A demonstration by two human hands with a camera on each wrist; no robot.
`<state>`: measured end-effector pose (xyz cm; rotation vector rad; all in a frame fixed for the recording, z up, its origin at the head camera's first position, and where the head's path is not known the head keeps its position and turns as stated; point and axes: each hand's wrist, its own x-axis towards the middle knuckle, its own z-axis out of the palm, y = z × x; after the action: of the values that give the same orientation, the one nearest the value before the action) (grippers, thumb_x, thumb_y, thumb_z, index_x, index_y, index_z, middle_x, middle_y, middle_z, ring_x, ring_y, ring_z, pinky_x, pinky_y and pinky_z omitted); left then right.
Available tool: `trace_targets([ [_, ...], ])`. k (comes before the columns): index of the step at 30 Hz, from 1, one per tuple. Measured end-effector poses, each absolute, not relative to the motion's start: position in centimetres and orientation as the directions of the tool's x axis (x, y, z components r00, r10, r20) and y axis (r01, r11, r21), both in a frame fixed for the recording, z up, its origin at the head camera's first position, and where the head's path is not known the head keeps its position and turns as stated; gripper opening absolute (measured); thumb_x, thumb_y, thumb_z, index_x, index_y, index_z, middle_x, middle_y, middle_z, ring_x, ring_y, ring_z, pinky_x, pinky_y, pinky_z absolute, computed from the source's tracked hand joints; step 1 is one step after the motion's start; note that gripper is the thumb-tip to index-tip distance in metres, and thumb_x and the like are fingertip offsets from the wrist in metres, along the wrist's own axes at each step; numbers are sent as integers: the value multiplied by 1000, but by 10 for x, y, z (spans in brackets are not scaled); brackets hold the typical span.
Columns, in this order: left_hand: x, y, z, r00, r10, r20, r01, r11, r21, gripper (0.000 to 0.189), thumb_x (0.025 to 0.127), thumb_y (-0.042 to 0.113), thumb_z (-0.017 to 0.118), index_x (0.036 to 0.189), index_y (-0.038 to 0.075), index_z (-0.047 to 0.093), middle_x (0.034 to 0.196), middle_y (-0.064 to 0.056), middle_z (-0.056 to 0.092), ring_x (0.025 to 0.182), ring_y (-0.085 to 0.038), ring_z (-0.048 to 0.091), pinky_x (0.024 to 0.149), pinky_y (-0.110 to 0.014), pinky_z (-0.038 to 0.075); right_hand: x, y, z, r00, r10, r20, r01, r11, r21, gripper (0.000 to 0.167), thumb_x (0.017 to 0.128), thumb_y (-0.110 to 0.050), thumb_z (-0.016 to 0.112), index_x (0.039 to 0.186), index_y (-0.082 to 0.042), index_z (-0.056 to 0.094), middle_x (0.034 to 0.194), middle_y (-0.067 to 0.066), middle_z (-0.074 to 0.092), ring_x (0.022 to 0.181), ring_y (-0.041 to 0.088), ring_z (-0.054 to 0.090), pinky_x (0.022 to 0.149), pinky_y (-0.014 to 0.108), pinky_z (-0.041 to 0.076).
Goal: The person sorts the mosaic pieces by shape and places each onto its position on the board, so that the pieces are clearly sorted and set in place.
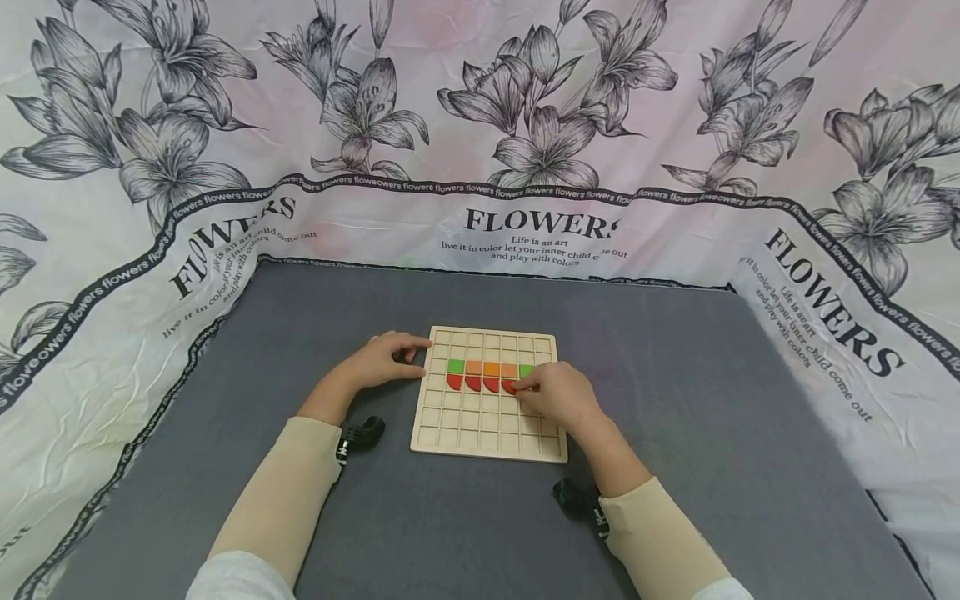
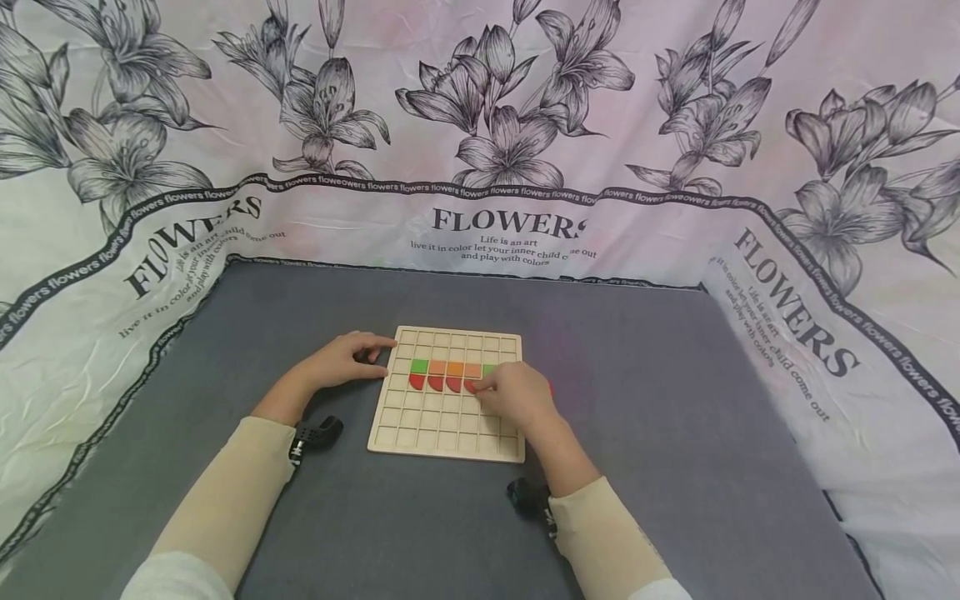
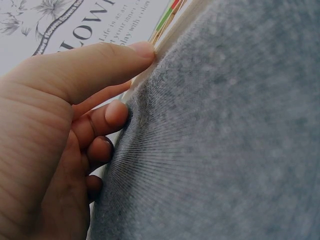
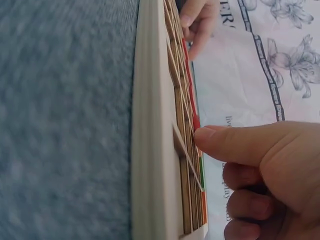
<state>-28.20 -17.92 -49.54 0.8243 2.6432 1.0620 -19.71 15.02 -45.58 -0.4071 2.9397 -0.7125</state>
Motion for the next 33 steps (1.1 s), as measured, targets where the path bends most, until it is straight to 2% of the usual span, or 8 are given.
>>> trace_targets([
  [2, -282, -179, -495, -831, 555, 42, 430, 591, 682, 49, 90, 22, 82, 135, 9, 67, 84, 1, 52, 83, -19, 42, 86, -46, 22, -197, 151, -455, -956, -291, -42, -239, 852, -466, 17, 94, -21, 77, 108, -15, 83, 105, 6, 77, 60, 12, 45, 53, 29, 31],
  [5, -282, -179, -495, -831, 554, 45, 429, 589, 685, 49, 90, 22, 83, 134, 9, 67, 84, 1, 52, 83, -19, 43, 86, -46, 22, -198, 156, -453, -940, -331, -84, -250, 834, -492, 23, 97, -22, 73, 118, -14, 80, 83, 4, 72, 55, 10, 37, 52, 29, 31],
  [9, -281, -179, -495, -831, 554, 43, 428, 589, 685, 49, 90, 22, 82, 135, 9, 66, 85, 1, 52, 84, -19, 43, 86, -46, 23, -201, 173, -446, -933, -348, -90, -247, 803, -542, 30, 101, -18, 66, 129, -12, 74, 60, -1, 44, 50, 12, 31, 50, 30, 31],
  [15, -280, -179, -494, -830, 556, 41, 425, 584, 691, 49, 91, 22, 82, 135, 9, 66, 85, 1, 52, 84, -20, 42, 86, -47, 21, -206, 203, -434, -958, -277, -71, -174, 763, -623, 31, 102, -13, 62, 131, -6, 71, 71, 3, 50, 52, 17, 38, 52, 34, 37],
  [19, -280, -180, -493, -831, 555, 40, 425, 586, 689, 48, 91, 21, 81, 135, 9, 66, 86, 0, 51, 84, -20, 42, 86, -47, 21, -209, 221, -432, -963, -249, -104, -132, 769, -625, 29, 101, -15, 65, 126, -3, 71, 80, 5, 56, 64, 19, 46, 59, 35, 41],
  [24, -280, -179, -492, -828, 559, 34, 427, 590, 686, 48, 92, 22, 80, 135, 9, 66, 86, 0, 51, 84, -20, 41, 86, -47, 21, -211, 238, -435, -939, -289, -184, -111, 765, -635, 28, 93, -6, 71, 120, 1, 71, 77, 5, 53, 69, 20, 48, 66, 35, 40],
  [28, -280, -179, -492, -829, 558, 31, 423, 590, 687, 47, 92, 22, 81, 134, 8, 66, 85, 0, 51, 84, -20, 41, 86, -47, 21, -211, 245, -440, -913, -311, -265, -70, 757, -650, 36, 85, 2, 74, 121, 2, 69, 76, 6, 52, 70, 20, 48, 68, 35, 39],
  [33, -281, -179, -492, -830, 557, 36, 423, 586, 691, 46, 92, 22, 81, 134, 9, 66, 86, 0, 52, 85, -20, 41, 87, -46, 21, -210, 246, -442, -902, -295, -315, -33, 775, -631, 33, 85, 3, 71, 117, -1, 70, 79, 6, 54, 73, 21, 49, 68, 35, 40],
])
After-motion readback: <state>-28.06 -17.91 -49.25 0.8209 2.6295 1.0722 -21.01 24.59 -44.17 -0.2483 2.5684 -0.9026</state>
